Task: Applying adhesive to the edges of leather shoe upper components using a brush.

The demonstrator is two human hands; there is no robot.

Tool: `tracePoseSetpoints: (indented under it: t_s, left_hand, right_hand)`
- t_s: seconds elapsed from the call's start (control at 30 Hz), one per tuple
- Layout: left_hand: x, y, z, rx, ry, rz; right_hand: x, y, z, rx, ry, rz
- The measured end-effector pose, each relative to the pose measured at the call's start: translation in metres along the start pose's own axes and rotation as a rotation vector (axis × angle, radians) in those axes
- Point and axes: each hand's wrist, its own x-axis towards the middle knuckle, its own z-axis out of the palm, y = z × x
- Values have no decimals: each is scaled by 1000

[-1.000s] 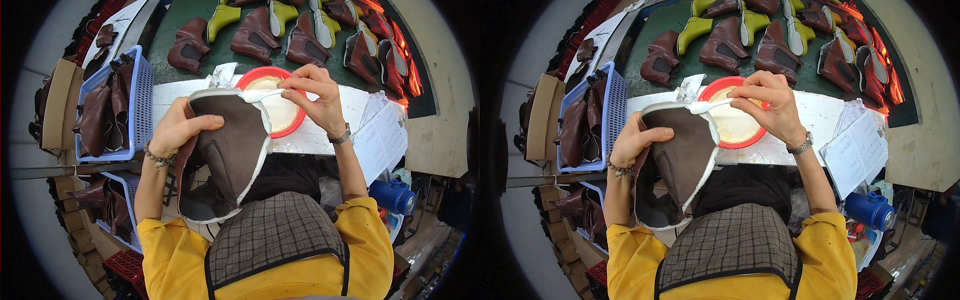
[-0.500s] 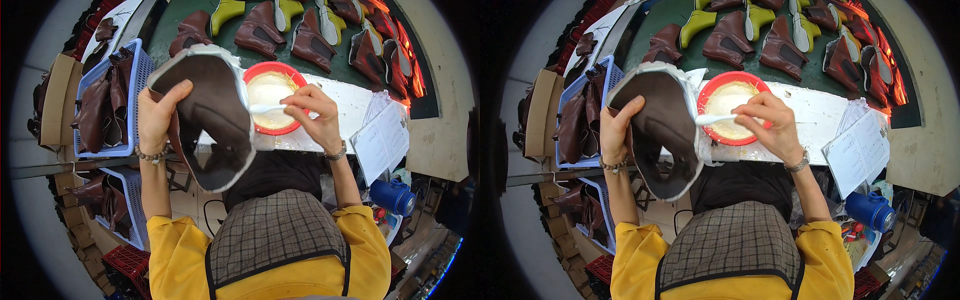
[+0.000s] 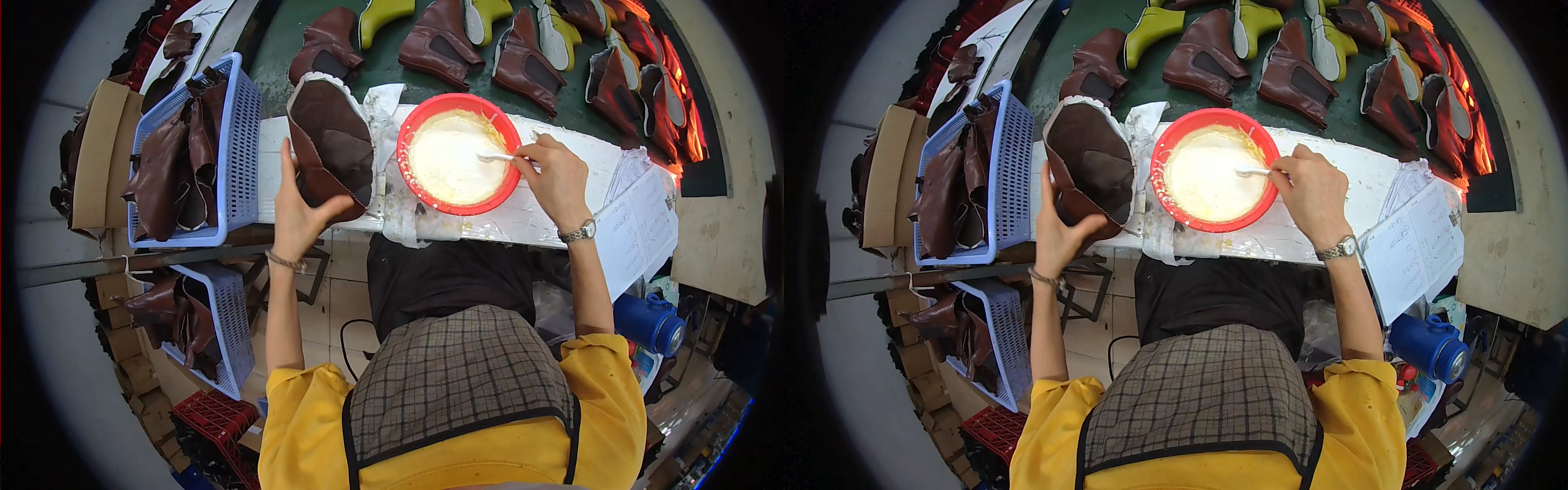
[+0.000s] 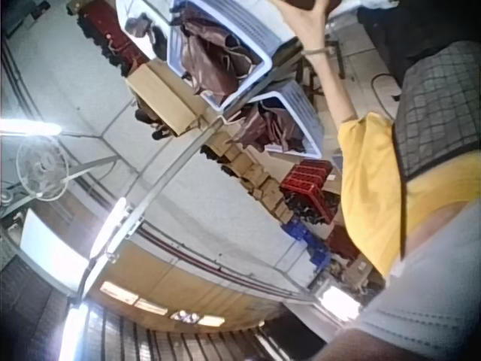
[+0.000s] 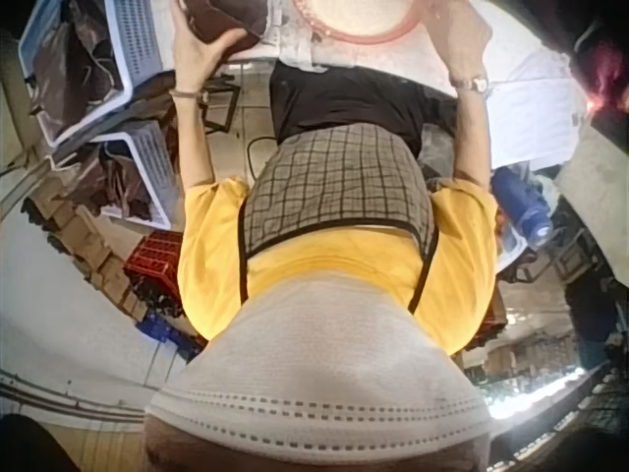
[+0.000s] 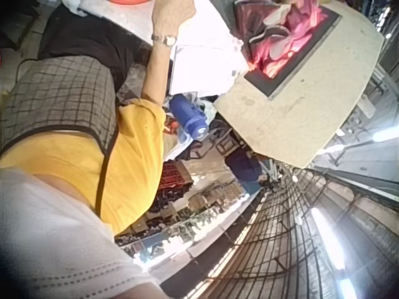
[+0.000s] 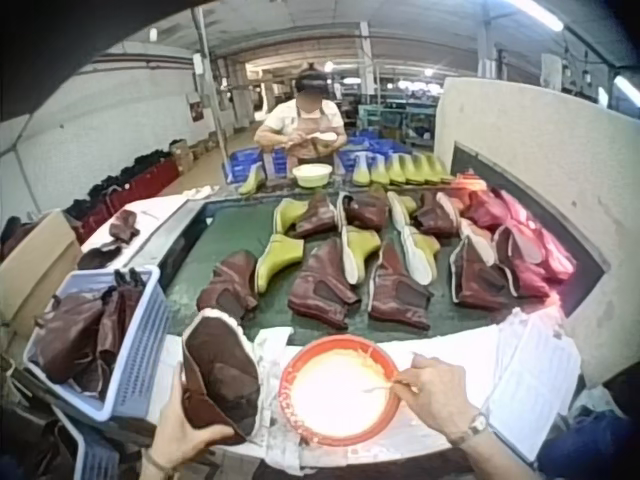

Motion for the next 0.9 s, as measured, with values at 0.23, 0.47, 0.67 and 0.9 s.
tracePoseSetpoints:
  t_s: [0.23, 0.47, 0.67, 0.9]
  left_hand:
    - [-26, -49, 12, 385, -75, 179]
    - [-23, -72, 16, 269, -2, 235]
    - [-28, -57, 3, -3, 62, 95]
    - [-54, 9, -16, -15, -67, 260]
  right_hand:
    - [3, 1, 1, 169, 5, 58]
    - [-8, 3, 6, 257, 69, 90]
    - [-6, 3, 5, 352, 75, 117]
    - [41, -43, -8, 842, 196, -198]
